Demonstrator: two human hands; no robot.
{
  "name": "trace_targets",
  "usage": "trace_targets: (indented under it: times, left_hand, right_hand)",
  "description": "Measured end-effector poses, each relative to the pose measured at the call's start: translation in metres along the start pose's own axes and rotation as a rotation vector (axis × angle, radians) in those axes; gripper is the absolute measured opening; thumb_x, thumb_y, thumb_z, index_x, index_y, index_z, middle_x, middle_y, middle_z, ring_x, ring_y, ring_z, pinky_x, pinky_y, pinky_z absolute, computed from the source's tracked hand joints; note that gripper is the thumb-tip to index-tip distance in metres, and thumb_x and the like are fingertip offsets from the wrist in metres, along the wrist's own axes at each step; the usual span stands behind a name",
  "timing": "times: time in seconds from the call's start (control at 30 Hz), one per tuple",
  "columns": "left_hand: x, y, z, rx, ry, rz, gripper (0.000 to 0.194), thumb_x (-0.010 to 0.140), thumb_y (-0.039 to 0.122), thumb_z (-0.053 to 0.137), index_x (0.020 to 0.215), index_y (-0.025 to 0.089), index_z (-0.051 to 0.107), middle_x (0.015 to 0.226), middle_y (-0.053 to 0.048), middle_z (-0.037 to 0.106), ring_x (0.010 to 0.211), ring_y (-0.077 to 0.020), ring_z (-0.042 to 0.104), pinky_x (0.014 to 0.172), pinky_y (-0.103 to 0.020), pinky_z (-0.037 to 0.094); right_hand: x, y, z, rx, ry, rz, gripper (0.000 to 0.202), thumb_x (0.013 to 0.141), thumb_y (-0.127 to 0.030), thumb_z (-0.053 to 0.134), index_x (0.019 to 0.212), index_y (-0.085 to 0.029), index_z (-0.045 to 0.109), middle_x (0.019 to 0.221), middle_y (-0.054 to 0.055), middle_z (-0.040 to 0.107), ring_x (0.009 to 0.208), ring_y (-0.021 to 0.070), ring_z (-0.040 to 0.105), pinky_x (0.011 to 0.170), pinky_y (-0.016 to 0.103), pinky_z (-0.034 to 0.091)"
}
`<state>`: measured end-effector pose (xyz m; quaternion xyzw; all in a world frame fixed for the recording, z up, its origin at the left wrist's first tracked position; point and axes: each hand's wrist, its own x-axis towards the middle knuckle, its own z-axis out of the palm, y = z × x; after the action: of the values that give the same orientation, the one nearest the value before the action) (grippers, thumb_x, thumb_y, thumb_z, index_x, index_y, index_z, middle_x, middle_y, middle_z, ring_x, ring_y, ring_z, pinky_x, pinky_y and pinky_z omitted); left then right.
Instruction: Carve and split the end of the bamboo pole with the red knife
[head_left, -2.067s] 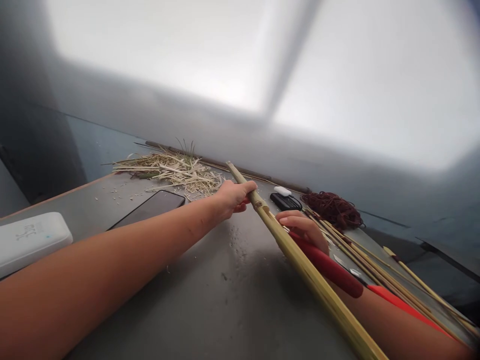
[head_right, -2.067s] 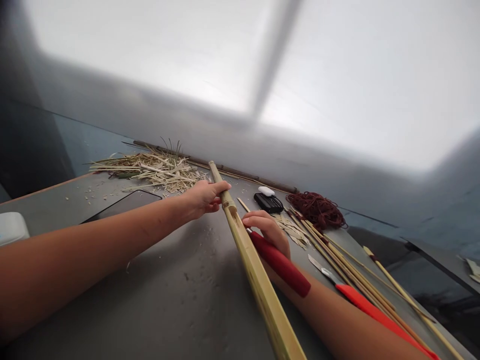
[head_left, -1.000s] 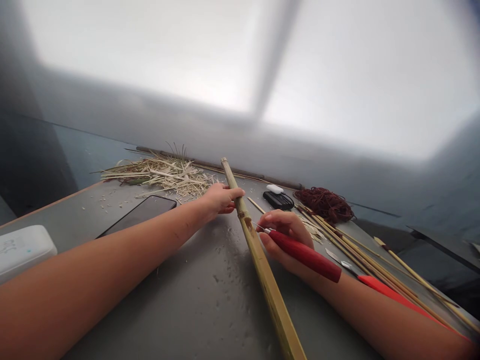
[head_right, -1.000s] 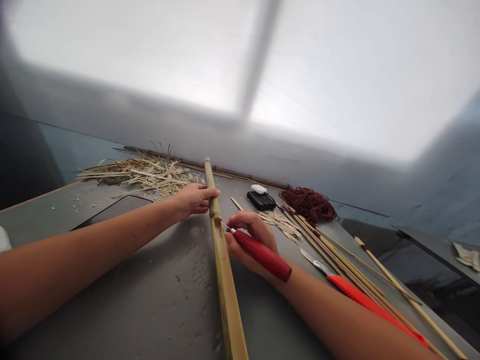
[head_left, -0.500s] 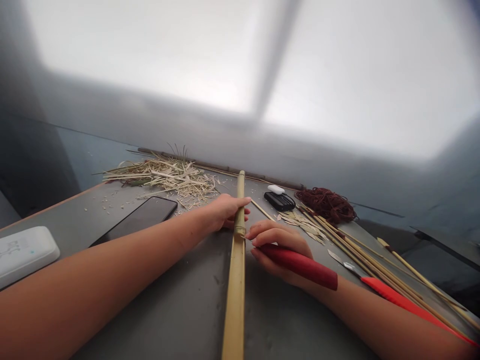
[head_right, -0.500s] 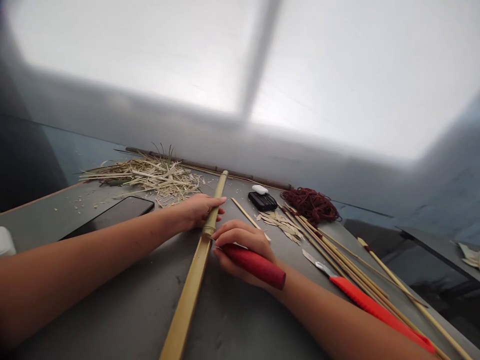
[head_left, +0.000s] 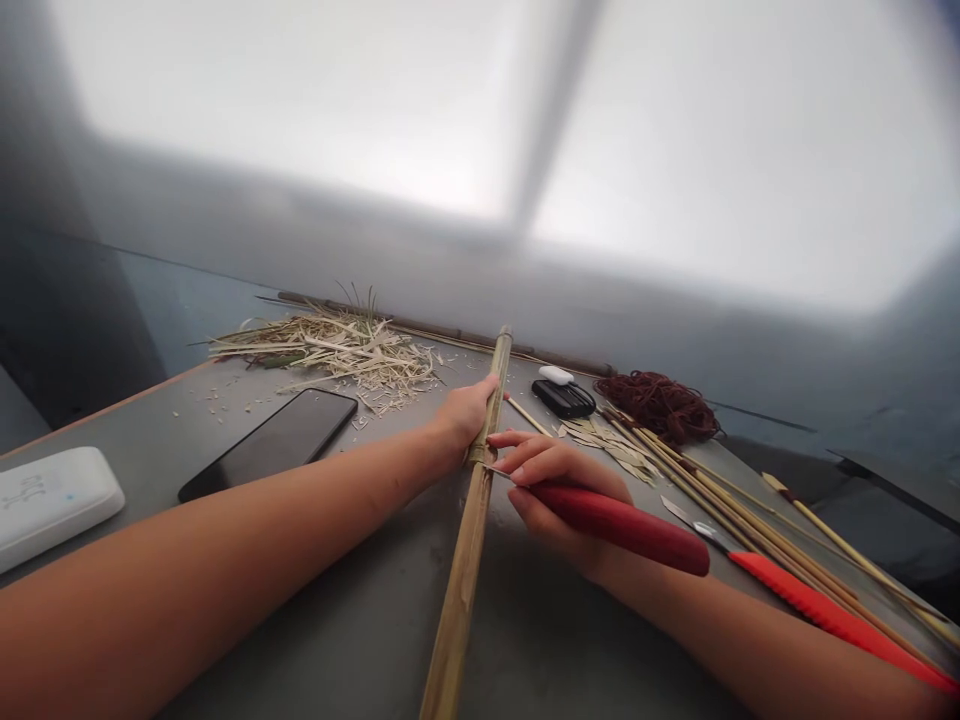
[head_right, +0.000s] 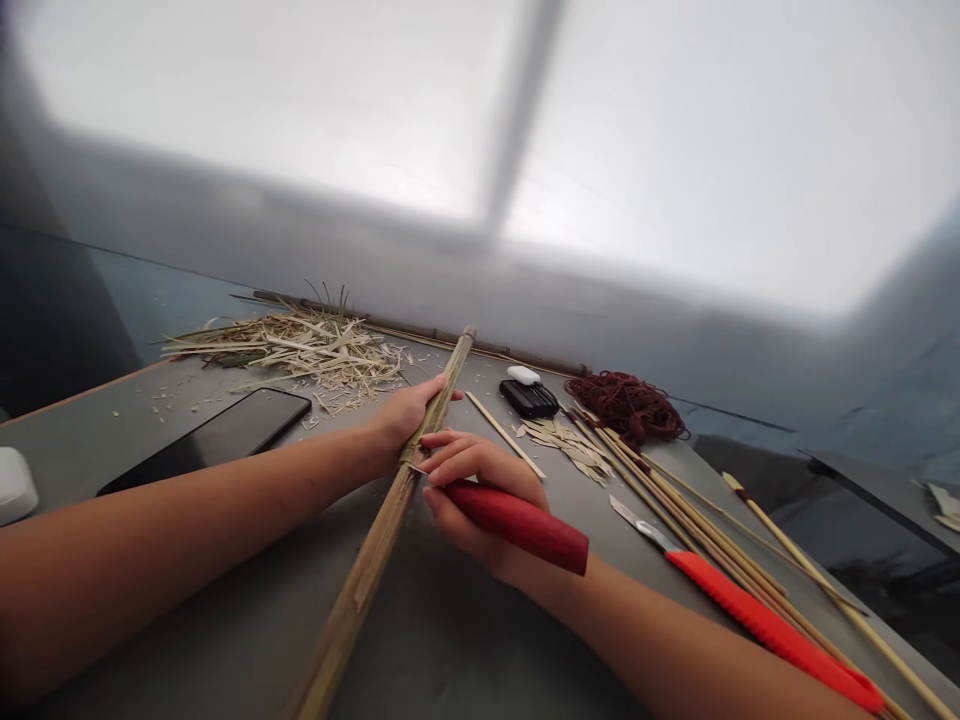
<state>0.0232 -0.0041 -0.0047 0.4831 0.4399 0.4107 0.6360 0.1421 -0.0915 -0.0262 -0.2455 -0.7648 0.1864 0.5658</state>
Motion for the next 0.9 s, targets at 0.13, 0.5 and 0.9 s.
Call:
trace_targets:
  times: [0.13, 0.5, 0.9]
  left_hand:
    - [0.011, -0.009, -0.006, 0.416, 0.038, 0.153, 0.032, 0.093, 0.034, 0.045, 0.103, 0.01, 0.064, 0.088, -0.008, 0.069, 0.076, -0.0188, 0.063, 0.065, -0.025, 0.046]
    - [0.006, -0.007, -0.021, 1.227, 0.153, 0.303, 0.047, 0.087, 0.039, 0.046, 0.127, 0.016, 0.052, 0.106, -0.013, 0.071, 0.099, -0.0294, 0.066, 0.082, -0.036, 0.047]
    - [0.001, 0.0, -0.024, 1.318, -0.107, 0.393, 0.055, 0.089, 0.035, 0.043, 0.143, 0.025, 0.043, 0.136, -0.006, 0.058, 0.12, -0.0254, 0.057, 0.095, -0.035, 0.045]
  right_hand:
    - [-0.003, 0.003, -0.004, 0.01, -0.073, 0.149, 0.021, 0.076, -0.01, 0.067, 0.081, -0.031, 0.068, 0.087, 0.0, 0.073, 0.104, 0.0232, 0.068, 0.089, 0.032, 0.056]
    - [-0.006, 0.005, -0.008, -0.032, -0.233, 0.343, 0.004, 0.077, -0.019, 0.067, 0.077, -0.022, 0.064, 0.097, 0.006, 0.073, 0.102, 0.0221, 0.068, 0.084, 0.032, 0.055]
    - [-0.003, 0.001, -0.01, -0.062, -0.258, 0.286, 0.009, 0.075, -0.026, 0.075, 0.08, -0.023, 0.068, 0.093, 0.005, 0.075, 0.087, 0.0186, 0.071, 0.079, 0.029, 0.056]
